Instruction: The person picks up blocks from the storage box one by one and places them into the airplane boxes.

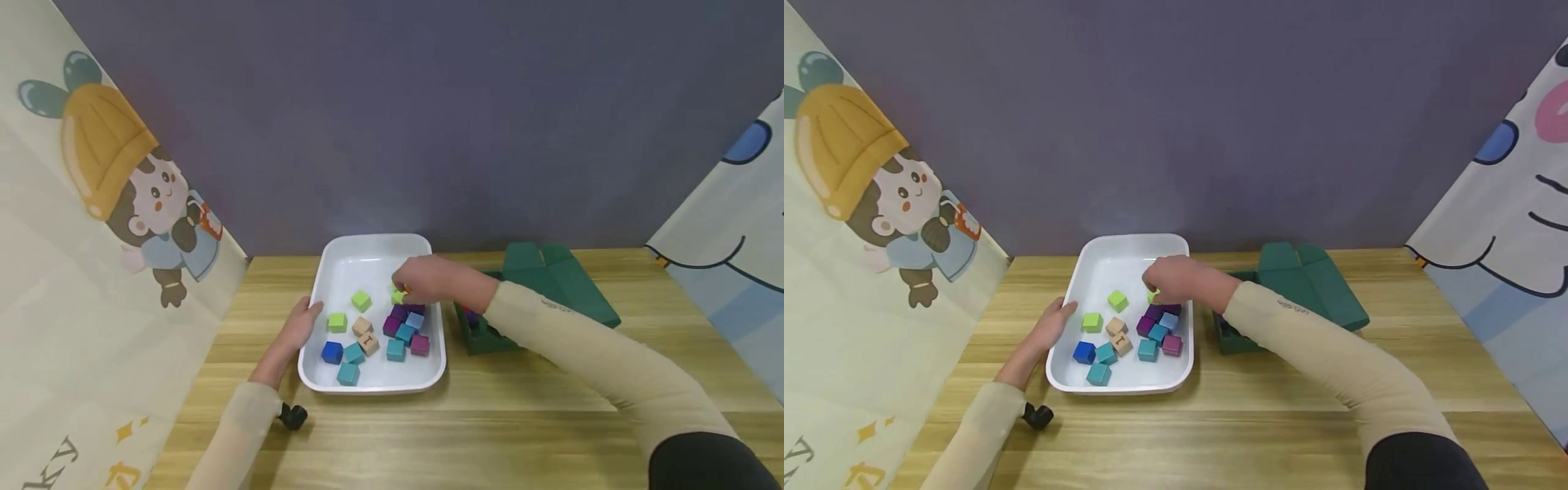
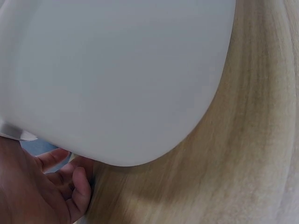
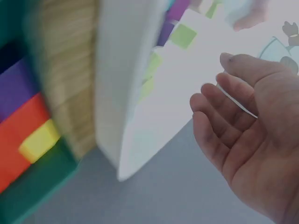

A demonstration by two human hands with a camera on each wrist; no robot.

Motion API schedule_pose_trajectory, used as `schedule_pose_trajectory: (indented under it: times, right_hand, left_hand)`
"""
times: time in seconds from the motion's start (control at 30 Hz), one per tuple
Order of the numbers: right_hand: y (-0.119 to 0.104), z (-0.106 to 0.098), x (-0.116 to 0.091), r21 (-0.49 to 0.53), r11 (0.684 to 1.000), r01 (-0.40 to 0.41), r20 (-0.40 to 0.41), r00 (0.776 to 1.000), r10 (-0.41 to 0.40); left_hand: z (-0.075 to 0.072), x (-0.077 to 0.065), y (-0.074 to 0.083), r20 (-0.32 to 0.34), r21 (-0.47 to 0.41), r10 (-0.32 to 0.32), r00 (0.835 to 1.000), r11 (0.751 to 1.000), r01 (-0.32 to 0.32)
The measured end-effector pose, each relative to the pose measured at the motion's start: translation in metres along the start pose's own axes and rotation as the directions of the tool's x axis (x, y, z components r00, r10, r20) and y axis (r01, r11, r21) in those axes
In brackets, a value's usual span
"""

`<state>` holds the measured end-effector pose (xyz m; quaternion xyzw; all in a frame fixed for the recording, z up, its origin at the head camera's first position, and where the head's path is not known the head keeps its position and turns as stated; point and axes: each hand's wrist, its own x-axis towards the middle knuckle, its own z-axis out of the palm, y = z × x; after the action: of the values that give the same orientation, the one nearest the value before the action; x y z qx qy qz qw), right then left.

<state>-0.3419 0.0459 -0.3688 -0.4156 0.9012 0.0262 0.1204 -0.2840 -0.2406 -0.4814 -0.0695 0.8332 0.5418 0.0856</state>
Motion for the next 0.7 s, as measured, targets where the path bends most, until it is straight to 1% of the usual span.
schedule_pose_trajectory:
  times: [0.17,0.3,0.4,0.57,0.7]
  right_hand:
    - [-0.021,0.007,0.035,0.032,0.999,0.018,-0.007,1.0,-0.018]
    - [-0.036,0.014,0.054,0.094,0.996,0.005,0.017,1.0,-0.007]
    - [-0.045,0.015,0.067,0.124,0.992,-0.008,0.021,1.0,0.005]
    - [-0.051,0.018,0.087,0.11,0.991,-0.073,0.032,0.997,0.07]
    - [-0.046,0.024,0.101,0.154,0.977,-0.151,0.072,0.987,0.141]
  left_hand:
    - [0.002,0.003,-0.001,-0.002,-0.003,0.008,1.0,1.0,-0.008]
    - [0.005,0.004,-0.001,0.011,0.002,0.022,1.0,1.0,-0.022]
    - [0.005,0.004,0.0,-0.002,0.002,0.028,1.0,1.0,-0.028]
    - [0.002,0.003,0.001,-0.019,-0.016,0.044,0.999,0.999,-0.044]
    - [0.002,0.002,0.0,-0.022,-0.02,0.037,0.999,0.999,-0.038]
